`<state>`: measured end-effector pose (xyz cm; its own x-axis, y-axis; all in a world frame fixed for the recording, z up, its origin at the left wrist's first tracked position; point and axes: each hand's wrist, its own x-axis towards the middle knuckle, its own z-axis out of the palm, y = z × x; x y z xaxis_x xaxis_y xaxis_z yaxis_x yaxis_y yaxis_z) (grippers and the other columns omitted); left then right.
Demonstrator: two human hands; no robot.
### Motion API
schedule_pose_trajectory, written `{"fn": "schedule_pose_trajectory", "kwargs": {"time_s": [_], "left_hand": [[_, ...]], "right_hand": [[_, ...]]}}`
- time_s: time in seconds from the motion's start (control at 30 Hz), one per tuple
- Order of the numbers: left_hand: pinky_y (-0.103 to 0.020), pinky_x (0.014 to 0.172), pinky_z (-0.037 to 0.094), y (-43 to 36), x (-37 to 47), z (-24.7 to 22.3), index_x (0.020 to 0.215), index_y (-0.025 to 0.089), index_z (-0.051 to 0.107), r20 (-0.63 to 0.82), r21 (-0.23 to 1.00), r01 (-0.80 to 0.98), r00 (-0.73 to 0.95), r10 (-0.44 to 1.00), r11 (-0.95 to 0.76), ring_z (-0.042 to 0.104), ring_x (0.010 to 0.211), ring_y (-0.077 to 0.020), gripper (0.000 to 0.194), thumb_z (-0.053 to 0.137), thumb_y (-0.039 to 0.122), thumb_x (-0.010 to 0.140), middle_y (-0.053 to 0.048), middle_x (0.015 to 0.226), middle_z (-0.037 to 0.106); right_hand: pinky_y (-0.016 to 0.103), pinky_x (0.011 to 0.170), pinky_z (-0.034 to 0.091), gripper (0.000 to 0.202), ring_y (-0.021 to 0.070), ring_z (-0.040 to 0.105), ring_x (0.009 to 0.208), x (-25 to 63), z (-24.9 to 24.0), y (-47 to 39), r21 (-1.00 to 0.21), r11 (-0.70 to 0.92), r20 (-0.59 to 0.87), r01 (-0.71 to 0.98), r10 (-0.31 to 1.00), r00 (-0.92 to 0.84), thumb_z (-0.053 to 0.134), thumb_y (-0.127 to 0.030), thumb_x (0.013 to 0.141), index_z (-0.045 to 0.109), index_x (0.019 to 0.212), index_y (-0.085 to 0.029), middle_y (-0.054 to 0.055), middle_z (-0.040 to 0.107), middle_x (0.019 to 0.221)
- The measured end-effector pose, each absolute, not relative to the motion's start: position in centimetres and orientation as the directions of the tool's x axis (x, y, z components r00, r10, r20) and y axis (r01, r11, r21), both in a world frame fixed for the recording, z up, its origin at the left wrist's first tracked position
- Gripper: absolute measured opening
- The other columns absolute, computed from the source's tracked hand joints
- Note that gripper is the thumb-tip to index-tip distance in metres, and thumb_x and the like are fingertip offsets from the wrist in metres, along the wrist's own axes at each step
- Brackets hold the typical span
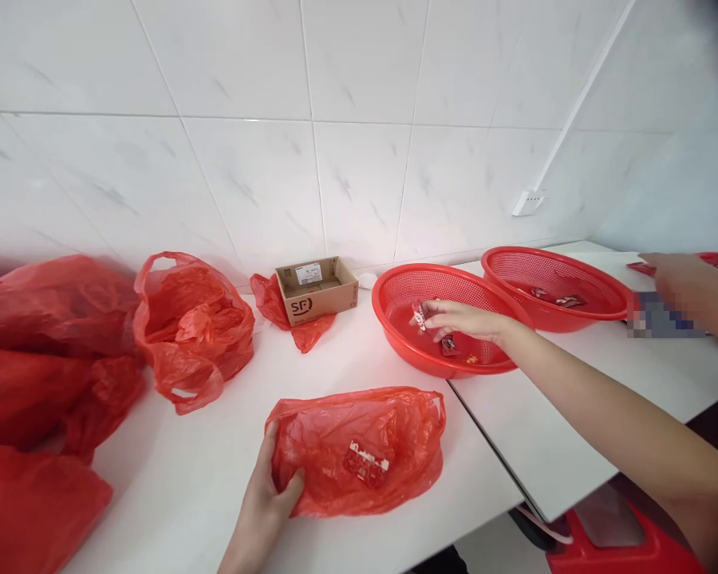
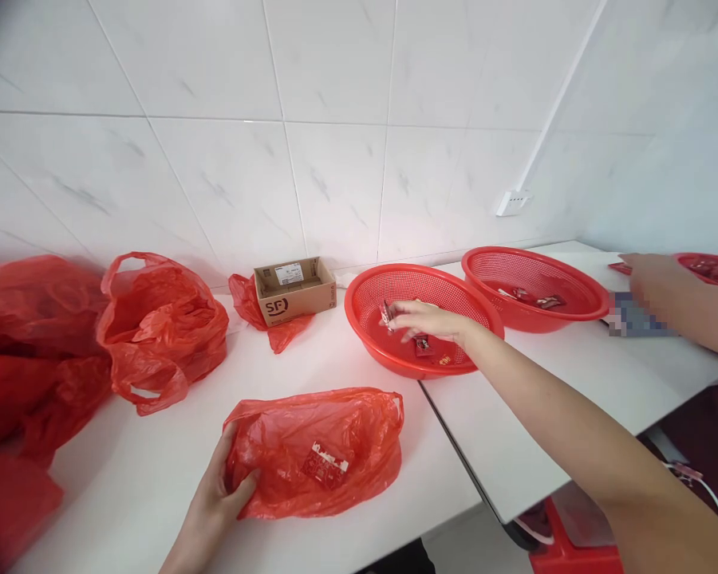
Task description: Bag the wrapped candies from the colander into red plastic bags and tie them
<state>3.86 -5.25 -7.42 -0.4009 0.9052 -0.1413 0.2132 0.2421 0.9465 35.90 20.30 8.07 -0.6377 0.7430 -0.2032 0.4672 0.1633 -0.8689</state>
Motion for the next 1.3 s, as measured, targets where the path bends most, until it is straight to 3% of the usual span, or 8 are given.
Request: {"fn": "schedule_pose_trajectory", "kwargs": {"time_s": [0.1,0.27,0.43,0.7,0.8,0.93,1.07,1.3], "left_hand": [[-0.045,0.115,0.027,-5.3,3.9,-7.3,0.153,0.024,0.014,-0.151,0.944,0.213,-0.401,0.904,0.252,0.028,0.142,-0.0325,0.090,0.061,0.045,0.080,-0.009,0.157,0.027],[-0.046,0.114,0.030,-5.4,4.1,-7.1,0.153,0.024,0.015,-0.134,0.947,0.216,-0.405,0.905,0.237,0.029,0.141,-0.0331,0.089,0.061,0.044,0.081,-0.009,0.156,0.028],[-0.042,0.113,0.033,-5.4,4.3,-6.9,0.154,0.023,0.013,-0.139,0.959,0.174,-0.394,0.908,0.223,0.028,0.142,-0.0329,0.092,0.063,0.045,0.079,-0.009,0.157,0.026],[-0.042,0.114,0.030,-5.6,4.4,-6.1,0.154,0.021,0.009,-0.164,0.947,0.201,-0.368,0.915,0.251,0.023,0.144,-0.0326,0.095,0.064,0.043,0.079,-0.010,0.159,0.022],[-0.043,0.115,0.028,-5.7,4.8,-5.5,0.154,0.021,0.008,-0.152,0.952,0.192,-0.371,0.916,0.236,0.023,0.144,-0.0317,0.093,0.061,0.044,0.081,-0.010,0.159,0.021],[-0.043,0.115,0.029,-5.8,5.4,-5.0,0.154,0.025,0.012,-0.137,0.957,0.184,-0.399,0.907,0.225,0.025,0.143,-0.0307,0.085,0.057,0.044,0.084,-0.007,0.158,0.025],[-0.043,0.115,0.028,-5.7,5.0,-5.7,0.153,0.026,0.014,-0.143,0.953,0.193,-0.396,0.907,0.235,0.022,0.144,-0.0324,0.090,0.062,0.048,0.080,-0.006,0.158,0.024],[-0.044,0.113,0.033,-5.7,4.7,-6.1,0.154,0.027,0.012,-0.162,0.952,0.182,-0.381,0.910,0.246,0.026,0.143,-0.0325,0.090,0.060,0.050,0.081,-0.007,0.158,0.025]], "right_hand": [[0.035,0.079,0.051,0.029,0.0208,0.065,0.089,34.8,9.6,18.1,-0.994,-0.048,-0.109,0.100,0.613,-0.783,0.057,-0.029,0.084,0.056,0.109,-0.015,0.012,0.066,0.106],[0.040,0.079,0.051,0.026,0.0226,0.067,0.080,32.1,10.1,14.6,-0.969,-0.242,-0.065,-0.047,0.436,-0.898,0.044,-0.032,0.089,0.056,0.101,-0.013,0.012,0.069,0.091],[0.038,0.076,0.053,0.031,0.0222,0.067,0.081,29.3,7.8,11.3,-0.963,0.074,-0.207,0.261,0.420,-0.883,0.039,-0.034,0.091,0.059,0.110,-0.019,0.009,0.069,0.096],[0.040,0.099,0.038,0.036,0.0252,0.053,0.115,31.7,7.8,17.1,-0.637,0.410,0.003,0.652,0.848,-0.530,0.040,-0.036,0.095,0.047,0.129,-0.027,0.009,0.058,0.124],[0.044,0.093,0.043,0.043,0.0318,0.056,0.110,35.2,7.1,20.9,-0.374,0.332,-0.182,0.866,0.889,-0.420,0.065,-0.034,0.077,0.057,0.118,-0.024,0.012,0.059,0.121],[0.044,0.070,0.050,0.032,0.0293,0.063,0.075,38.0,4.7,22.0,-0.317,0.251,-0.383,0.915,0.849,-0.365,0.080,-0.021,0.052,0.062,0.078,-0.021,0.007,0.064,0.077],[0.040,0.068,0.052,0.023,0.0233,0.063,0.069,37.8,4.5,21.8,-0.428,0.242,-0.414,0.871,0.804,-0.427,0.077,-0.020,0.057,0.059,0.072,-0.021,0.004,0.061,0.072],[0.031,0.074,0.055,0.048,0.0170,0.066,0.085,34.9,9.9,19.5,-0.897,0.210,-0.162,0.388,0.662,-0.732,0.068,-0.030,0.078,0.047,0.120,-0.020,0.005,0.064,0.094]]}}
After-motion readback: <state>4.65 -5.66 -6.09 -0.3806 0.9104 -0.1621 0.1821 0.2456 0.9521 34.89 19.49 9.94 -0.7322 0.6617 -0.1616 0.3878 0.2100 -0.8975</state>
